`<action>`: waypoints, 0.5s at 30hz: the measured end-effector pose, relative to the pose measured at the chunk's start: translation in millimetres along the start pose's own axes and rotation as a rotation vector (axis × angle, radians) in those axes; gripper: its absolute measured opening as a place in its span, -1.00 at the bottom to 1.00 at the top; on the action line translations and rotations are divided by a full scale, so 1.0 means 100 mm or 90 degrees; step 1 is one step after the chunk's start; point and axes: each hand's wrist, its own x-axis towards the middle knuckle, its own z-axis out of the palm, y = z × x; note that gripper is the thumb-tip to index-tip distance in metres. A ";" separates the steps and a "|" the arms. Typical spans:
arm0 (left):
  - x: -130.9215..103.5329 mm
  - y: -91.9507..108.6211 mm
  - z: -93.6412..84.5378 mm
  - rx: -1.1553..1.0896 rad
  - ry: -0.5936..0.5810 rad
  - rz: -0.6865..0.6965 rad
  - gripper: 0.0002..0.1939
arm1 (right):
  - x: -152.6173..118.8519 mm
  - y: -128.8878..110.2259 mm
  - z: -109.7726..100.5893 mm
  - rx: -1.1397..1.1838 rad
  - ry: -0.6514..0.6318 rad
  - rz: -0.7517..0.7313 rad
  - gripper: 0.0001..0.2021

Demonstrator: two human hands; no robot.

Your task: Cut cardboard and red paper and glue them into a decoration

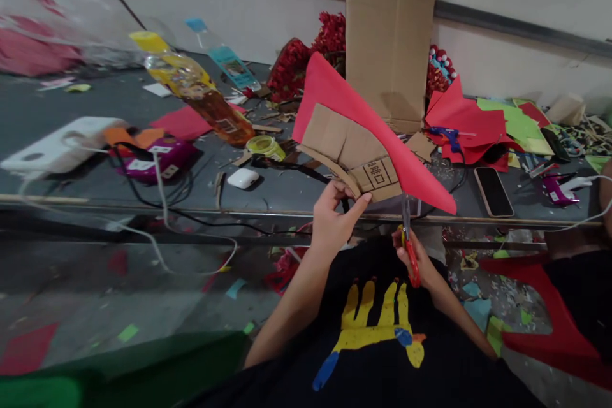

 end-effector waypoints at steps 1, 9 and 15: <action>-0.01 0.00 -0.01 0.014 -0.009 0.004 -0.72 | 0.01 -0.02 -0.01 -0.015 -0.006 0.000 -0.65; -0.03 -0.03 -0.05 0.079 -0.032 0.012 -0.72 | 0.08 -0.13 -0.04 -0.034 0.019 0.004 -0.62; -0.01 -0.04 -0.05 0.094 -0.035 0.022 -0.72 | 0.15 -0.22 -0.09 -0.054 0.023 0.031 -0.63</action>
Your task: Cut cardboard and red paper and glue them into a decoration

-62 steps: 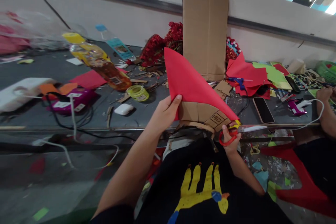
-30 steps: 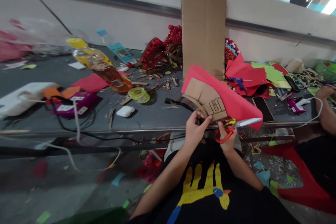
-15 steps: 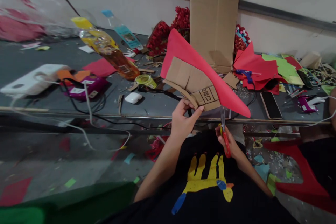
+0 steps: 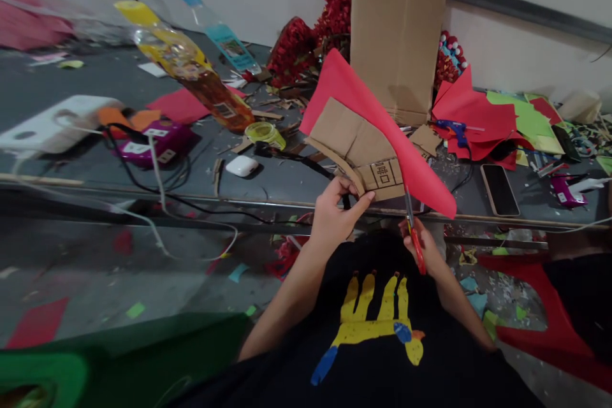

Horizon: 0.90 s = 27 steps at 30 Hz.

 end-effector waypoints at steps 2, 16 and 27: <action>-0.01 -0.01 0.01 0.001 -0.004 -0.001 -0.73 | 0.03 -0.03 -0.02 -0.017 -0.006 0.002 -0.64; -0.09 -0.05 0.06 -0.021 -0.026 -0.025 -0.75 | 0.03 0.05 -0.04 -0.041 0.002 -0.009 -0.69; -0.13 -0.06 0.08 0.003 -0.017 -0.006 -0.76 | 0.04 0.10 -0.09 -0.141 0.002 0.028 -0.72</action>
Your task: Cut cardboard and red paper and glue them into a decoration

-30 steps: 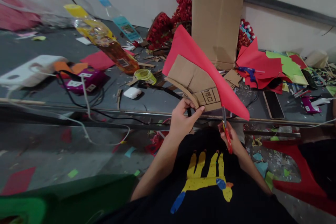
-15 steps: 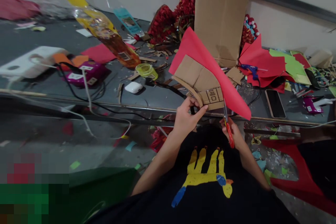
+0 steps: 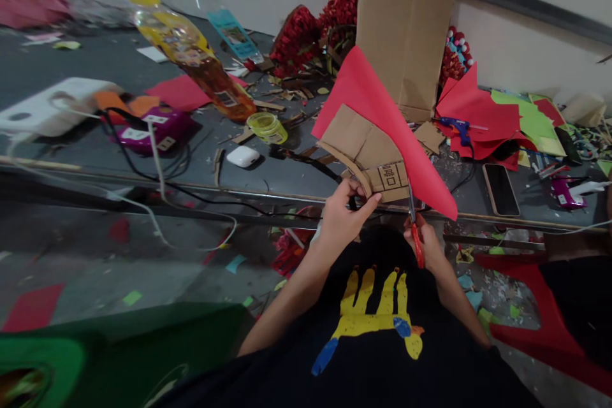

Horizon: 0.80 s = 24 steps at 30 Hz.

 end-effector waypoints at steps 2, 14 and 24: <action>-0.01 -0.01 0.00 0.003 -0.002 -0.001 -0.76 | 0.00 0.02 0.00 -0.008 0.003 0.009 -0.71; -0.02 -0.02 -0.01 -0.001 -0.026 0.009 -0.74 | -0.01 -0.04 0.01 -0.042 0.010 0.041 -0.75; 0.02 -0.06 -0.08 0.016 -0.070 0.027 -0.74 | -0.01 -0.06 -0.06 -0.106 -0.010 -0.012 -0.79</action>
